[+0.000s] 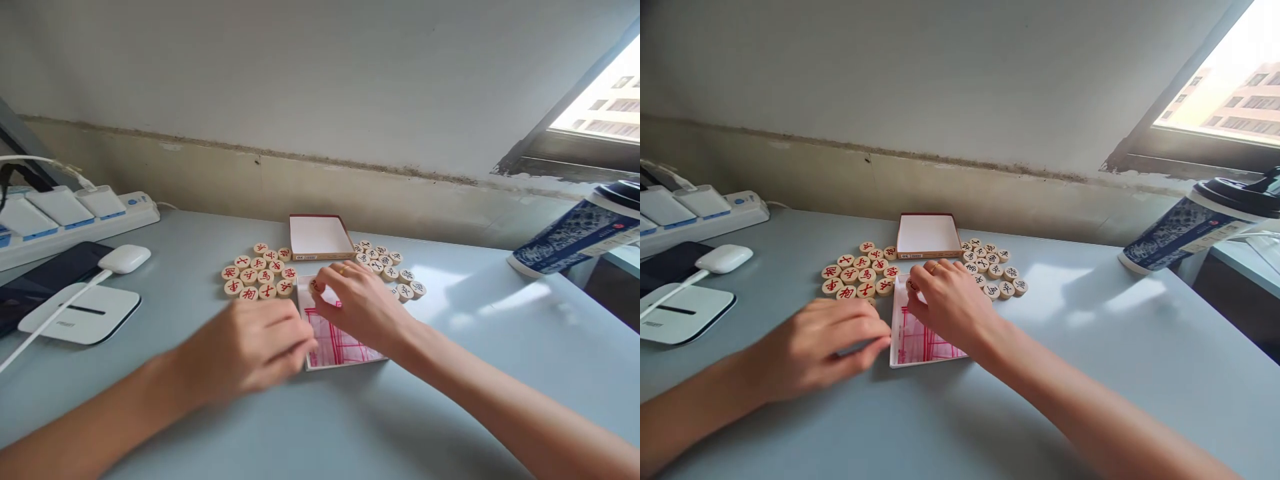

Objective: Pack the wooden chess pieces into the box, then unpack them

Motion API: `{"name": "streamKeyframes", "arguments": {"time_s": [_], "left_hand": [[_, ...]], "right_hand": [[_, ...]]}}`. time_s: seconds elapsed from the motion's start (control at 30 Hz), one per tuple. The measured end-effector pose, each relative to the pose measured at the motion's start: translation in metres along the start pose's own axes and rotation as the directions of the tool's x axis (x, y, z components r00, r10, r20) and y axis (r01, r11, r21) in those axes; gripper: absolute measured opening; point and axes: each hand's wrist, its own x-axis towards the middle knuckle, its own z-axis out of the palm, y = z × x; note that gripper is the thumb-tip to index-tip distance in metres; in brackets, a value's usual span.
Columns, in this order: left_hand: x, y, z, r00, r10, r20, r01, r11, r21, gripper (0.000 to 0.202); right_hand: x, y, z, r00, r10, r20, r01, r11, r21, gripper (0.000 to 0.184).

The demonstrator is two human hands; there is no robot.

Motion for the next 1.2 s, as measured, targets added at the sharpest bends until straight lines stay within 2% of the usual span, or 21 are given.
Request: {"name": "streamKeyframes", "arguments": {"time_s": [0.07,0.1,0.2,0.27,0.37,0.47,0.53,0.63,0.73,0.8,0.83,0.9,0.97,1.07,1.13,1.17,1.2], "left_hand": [[0.002,0.014,0.011,0.992,-0.128,0.005,0.127,0.982,-0.139,0.032],[0.003,0.018,0.013,0.974,-0.221,0.05,0.226,0.956,-0.184,0.035],[0.007,0.022,0.008,0.868,-0.45,0.211,0.493,0.832,-0.255,0.04],[0.013,0.023,0.004,0.831,-0.489,0.263,0.551,0.787,-0.278,0.034],[0.023,0.026,0.004,0.834,-0.435,0.339,0.532,0.798,-0.284,0.018],[0.03,0.03,0.013,0.835,-0.406,0.372,0.524,0.793,-0.311,0.012],[0.03,0.032,0.019,0.854,-0.417,0.311,0.508,0.797,-0.326,0.011],[0.025,0.032,0.024,0.911,-0.369,0.185,0.41,0.861,-0.302,0.011],[0.018,0.029,0.024,0.972,-0.216,0.091,0.23,0.956,-0.183,0.015],[0.014,0.026,0.022,0.993,-0.111,0.042,0.115,0.989,-0.097,0.021],[0.013,0.025,0.021,0.995,-0.097,0.024,0.098,0.991,-0.086,0.024],[0.013,0.025,0.019,0.985,-0.17,0.02,0.171,0.973,-0.156,0.026],[0.016,0.028,0.017,0.945,-0.321,0.06,0.323,0.898,-0.299,0.021],[0.02,0.033,0.018,0.846,-0.498,0.192,0.518,0.679,-0.521,0.013],[0.021,0.034,0.016,0.805,-0.536,0.256,0.569,0.571,-0.592,0.012],[0.022,0.032,0.014,0.803,-0.541,0.249,0.569,0.571,-0.592,0.012],[0.022,0.028,0.01,0.811,-0.544,0.217,0.56,0.611,-0.56,0.014]], "right_hand": [[-0.014,0.0,-0.01,0.999,-0.026,-0.018,0.027,0.998,0.053,0.01],[-0.024,-0.001,-0.014,0.998,-0.058,-0.012,0.059,0.993,0.102,0.012],[-0.052,-0.005,-0.018,0.988,-0.123,-0.095,0.147,0.94,0.307,0.015],[-0.065,-0.008,-0.015,0.98,-0.12,-0.159,0.169,0.923,0.347,0.019],[-0.072,-0.009,-0.011,0.967,-0.086,-0.241,0.173,0.914,0.367,0.022],[-0.072,-0.007,-0.011,0.958,-0.043,-0.285,0.159,0.903,0.399,0.025],[-0.073,-0.005,-0.012,0.955,-0.035,-0.295,0.159,0.898,0.41,0.026],[-0.074,-0.004,-0.014,0.957,-0.067,-0.281,0.191,0.877,0.441,0.022],[-0.075,-0.006,-0.014,0.955,-0.089,-0.284,0.218,0.859,0.464,0.013],[-0.074,-0.007,-0.012,0.939,-0.089,-0.331,0.235,0.87,0.433,0.009],[-0.073,-0.008,-0.01,0.929,-0.092,-0.358,0.243,0.881,0.405,0.01],[-0.072,-0.008,-0.007,0.91,-0.1,-0.403,0.252,0.904,0.345,0.013],[-0.071,-0.009,-0.005,0.895,-0.13,-0.427,0.27,0.919,0.287,0.017],[-0.07,-0.01,-0.006,0.886,-0.169,-0.432,0.278,0.939,0.203,0.021],[-0.071,-0.01,-0.008,0.889,-0.21,-0.407,0.293,0.944,0.151,0.022],[-0.072,-0.01,-0.01,0.89,-0.245,-0.386,0.315,0.94,0.129,0.021],[-0.072,-0.01,-0.011,0.892,-0.28,-0.354,0.338,0.934,0.114,0.021]]}}
